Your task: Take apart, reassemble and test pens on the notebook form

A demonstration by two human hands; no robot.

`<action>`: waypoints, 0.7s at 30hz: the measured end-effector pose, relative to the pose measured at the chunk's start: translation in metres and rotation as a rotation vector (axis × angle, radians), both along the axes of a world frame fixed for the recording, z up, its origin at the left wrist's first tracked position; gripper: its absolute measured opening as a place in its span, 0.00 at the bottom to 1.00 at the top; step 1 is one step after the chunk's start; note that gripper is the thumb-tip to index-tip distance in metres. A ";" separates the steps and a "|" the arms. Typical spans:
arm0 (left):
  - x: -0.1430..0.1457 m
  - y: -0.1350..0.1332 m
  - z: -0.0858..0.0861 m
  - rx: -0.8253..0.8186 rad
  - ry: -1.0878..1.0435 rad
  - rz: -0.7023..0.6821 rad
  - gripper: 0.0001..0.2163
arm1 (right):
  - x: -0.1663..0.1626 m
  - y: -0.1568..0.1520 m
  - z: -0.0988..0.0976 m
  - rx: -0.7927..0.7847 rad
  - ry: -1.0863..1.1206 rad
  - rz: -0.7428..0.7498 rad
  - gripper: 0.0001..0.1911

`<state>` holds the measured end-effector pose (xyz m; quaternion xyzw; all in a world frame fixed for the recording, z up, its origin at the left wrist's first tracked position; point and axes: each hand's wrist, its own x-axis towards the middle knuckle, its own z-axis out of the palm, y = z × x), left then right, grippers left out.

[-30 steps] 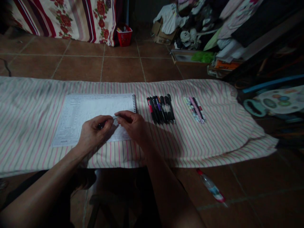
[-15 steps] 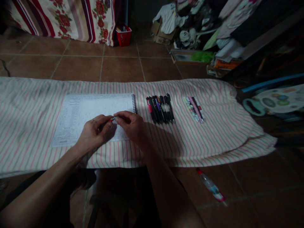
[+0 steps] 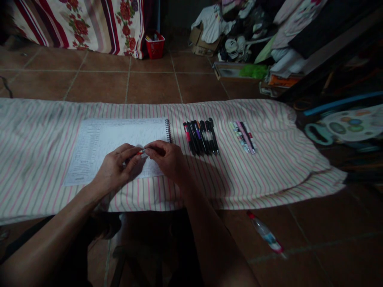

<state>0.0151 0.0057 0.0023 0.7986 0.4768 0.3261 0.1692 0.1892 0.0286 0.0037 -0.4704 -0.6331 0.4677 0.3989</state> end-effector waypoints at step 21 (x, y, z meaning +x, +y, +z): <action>-0.001 -0.003 -0.005 0.144 0.189 0.026 0.14 | -0.001 -0.005 0.002 0.328 -0.355 0.040 0.12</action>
